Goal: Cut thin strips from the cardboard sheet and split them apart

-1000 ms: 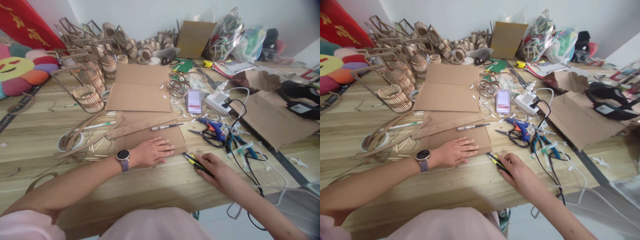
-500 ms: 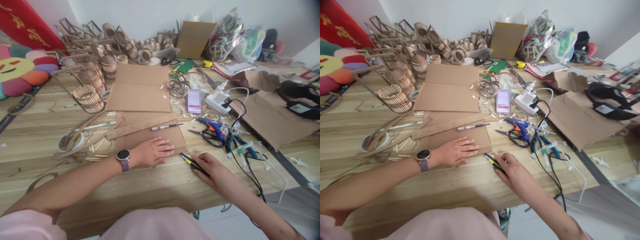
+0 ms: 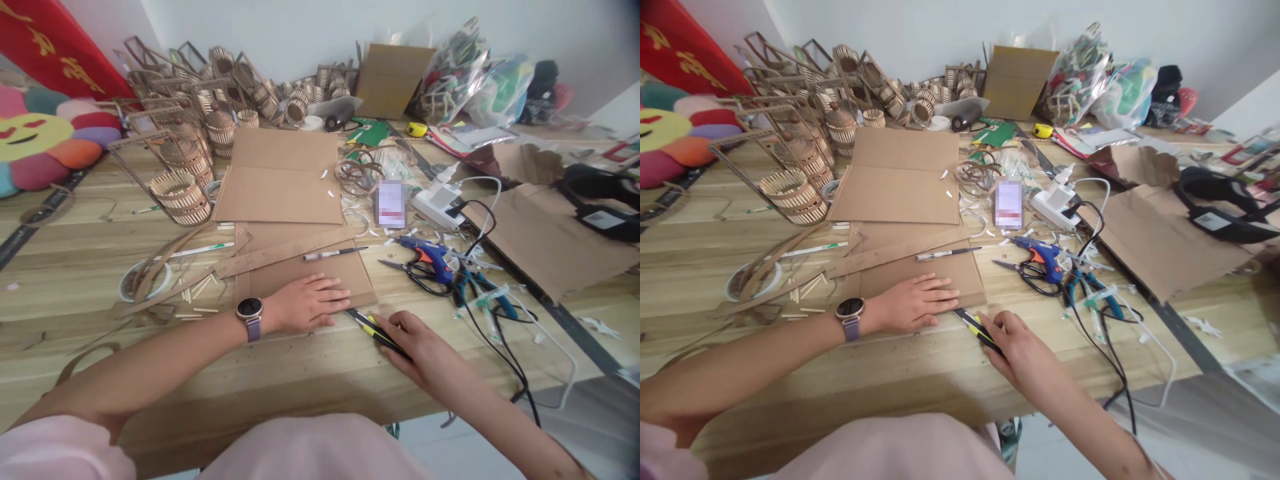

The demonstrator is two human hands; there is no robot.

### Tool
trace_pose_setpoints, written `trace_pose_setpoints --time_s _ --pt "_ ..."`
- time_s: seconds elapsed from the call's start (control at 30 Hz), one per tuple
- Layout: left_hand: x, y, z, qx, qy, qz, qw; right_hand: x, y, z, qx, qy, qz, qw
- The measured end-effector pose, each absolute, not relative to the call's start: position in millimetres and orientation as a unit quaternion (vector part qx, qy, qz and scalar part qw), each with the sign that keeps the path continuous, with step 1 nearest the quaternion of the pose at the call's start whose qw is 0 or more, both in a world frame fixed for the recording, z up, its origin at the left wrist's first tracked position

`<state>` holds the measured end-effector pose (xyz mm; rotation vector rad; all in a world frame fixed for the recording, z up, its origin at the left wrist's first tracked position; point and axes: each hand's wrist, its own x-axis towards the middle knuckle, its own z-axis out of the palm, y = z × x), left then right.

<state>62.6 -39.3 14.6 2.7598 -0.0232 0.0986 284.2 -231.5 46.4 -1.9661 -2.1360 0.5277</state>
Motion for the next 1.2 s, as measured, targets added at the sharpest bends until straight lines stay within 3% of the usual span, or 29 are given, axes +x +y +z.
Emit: trace_pose_setpoints --time_s 0.37,0.5,0.83,1.0,1.2 --pt "56.6 -31.7 17.8 0.889 0.054 0.157 0.427 243.5 -224.4 50.1 -0.644 -0.733 0.187 0.113" --pt "56.6 -27.6 19.9 0.860 0.082 0.188 0.467 235.4 -220.9 47.9 -0.644 -0.739 0.168 0.107" --pt "61.0 -2.3 25.2 0.933 -0.041 0.037 0.355 227.6 -217.6 46.2 -0.646 -0.739 0.153 0.114" --pt "53.2 2.6 19.5 0.974 -0.059 0.044 0.214 223.8 -219.5 45.9 -0.648 -0.731 0.175 0.127" --pt "53.3 1.2 13.3 0.979 -0.065 0.057 0.184 211.3 -214.6 44.0 -0.642 -0.732 0.187 0.133"
